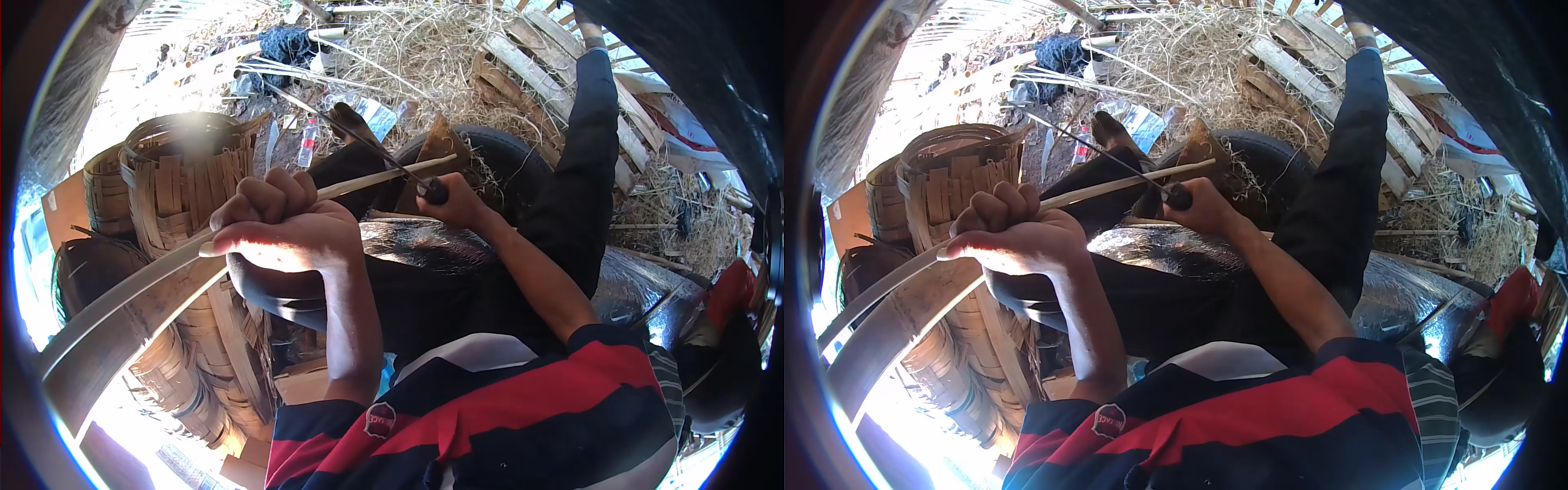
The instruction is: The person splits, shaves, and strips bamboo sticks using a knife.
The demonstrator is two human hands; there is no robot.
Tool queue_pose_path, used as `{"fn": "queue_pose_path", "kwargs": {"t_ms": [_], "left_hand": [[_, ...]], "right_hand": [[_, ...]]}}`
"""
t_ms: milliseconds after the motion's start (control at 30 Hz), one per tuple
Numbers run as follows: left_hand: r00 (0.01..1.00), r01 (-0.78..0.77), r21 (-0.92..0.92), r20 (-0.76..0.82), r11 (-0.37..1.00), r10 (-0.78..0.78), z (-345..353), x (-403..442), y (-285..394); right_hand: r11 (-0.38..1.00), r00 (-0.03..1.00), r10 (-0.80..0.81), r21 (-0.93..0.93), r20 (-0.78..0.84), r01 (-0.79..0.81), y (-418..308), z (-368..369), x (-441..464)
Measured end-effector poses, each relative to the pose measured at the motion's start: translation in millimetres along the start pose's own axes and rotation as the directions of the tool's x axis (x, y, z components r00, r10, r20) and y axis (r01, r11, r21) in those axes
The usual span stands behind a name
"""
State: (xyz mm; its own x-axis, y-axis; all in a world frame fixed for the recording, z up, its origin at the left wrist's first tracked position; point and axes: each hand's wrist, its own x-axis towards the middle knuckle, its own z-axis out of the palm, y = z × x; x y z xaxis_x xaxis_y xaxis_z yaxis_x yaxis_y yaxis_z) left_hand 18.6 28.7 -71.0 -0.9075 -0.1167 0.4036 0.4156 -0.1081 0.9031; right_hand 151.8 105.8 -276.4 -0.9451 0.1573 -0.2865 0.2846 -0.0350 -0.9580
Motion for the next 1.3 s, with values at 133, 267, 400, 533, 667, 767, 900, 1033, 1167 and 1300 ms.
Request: {"fn": "queue_pose_path", "kwargs": {"t_ms": [133, 267, 400, 533, 667, 767, 900, 1033, 1167, 1300], "left_hand": [[1.000, -0.012, -0.054, 0.011, 0.998, 0.013, -11, 1, -2], [1.000, -0.025, 0.006, -0.006, 1.000, 0.025, -22, 5, -6], [1.000, -0.006, -0.023, -0.027, 1.000, 0.005, -22, 4, -7], [0.998, 0.014, -0.041, -0.055, 0.999, -0.016, -10, -1, -2], [0.996, -0.051, -0.121, 0.068, 0.991, 0.060, -3, -1, -4], [0.990, -0.068, -0.126, 0.117, 0.990, 0.083, -6, 2, -5], [0.996, -0.062, -0.089, 0.054, 0.994, 0.067, -6, -1, -2], [0.996, -0.039, -0.151, 0.070, 0.988, 0.050, 0, -2, -2], [0.987, -0.029, -0.151, 0.152, 0.988, 0.052, -7, 3, -6], [1.000, -0.004, -0.103, 0.017, 0.995, 0.006, -6, 3, -5]], "right_hand": [[0.996, 0.999, -0.039, 0.077, 0.018, 0.038, 22, 4, 2], [0.994, 0.994, -0.106, -0.019, -0.019, 0.106, 27, 10, 1], [0.996, 0.995, -0.056, -0.072, -0.088, 0.049, 10, 10, -10], [0.993, 0.986, -0.091, -0.088, -0.142, 0.079, -39, 7, -18], [0.991, 0.991, -0.135, -0.029, -0.017, 0.134, -80, 11, -12], [0.990, 0.986, -0.107, -0.106, -0.125, 0.094, -47, 15, -7], [0.950, 0.959, 0.233, -0.171, -0.163, -0.260, 48, -13, -19], [0.926, 0.949, 0.236, -0.246, -0.211, -0.285, 48, -23, -16], [0.995, 0.994, 0.032, -0.087, -0.103, -0.041, -38, -3, -7], [0.999, 1.000, -0.018, 0.035, -0.014, 0.019, -84, 6, -10]]}}
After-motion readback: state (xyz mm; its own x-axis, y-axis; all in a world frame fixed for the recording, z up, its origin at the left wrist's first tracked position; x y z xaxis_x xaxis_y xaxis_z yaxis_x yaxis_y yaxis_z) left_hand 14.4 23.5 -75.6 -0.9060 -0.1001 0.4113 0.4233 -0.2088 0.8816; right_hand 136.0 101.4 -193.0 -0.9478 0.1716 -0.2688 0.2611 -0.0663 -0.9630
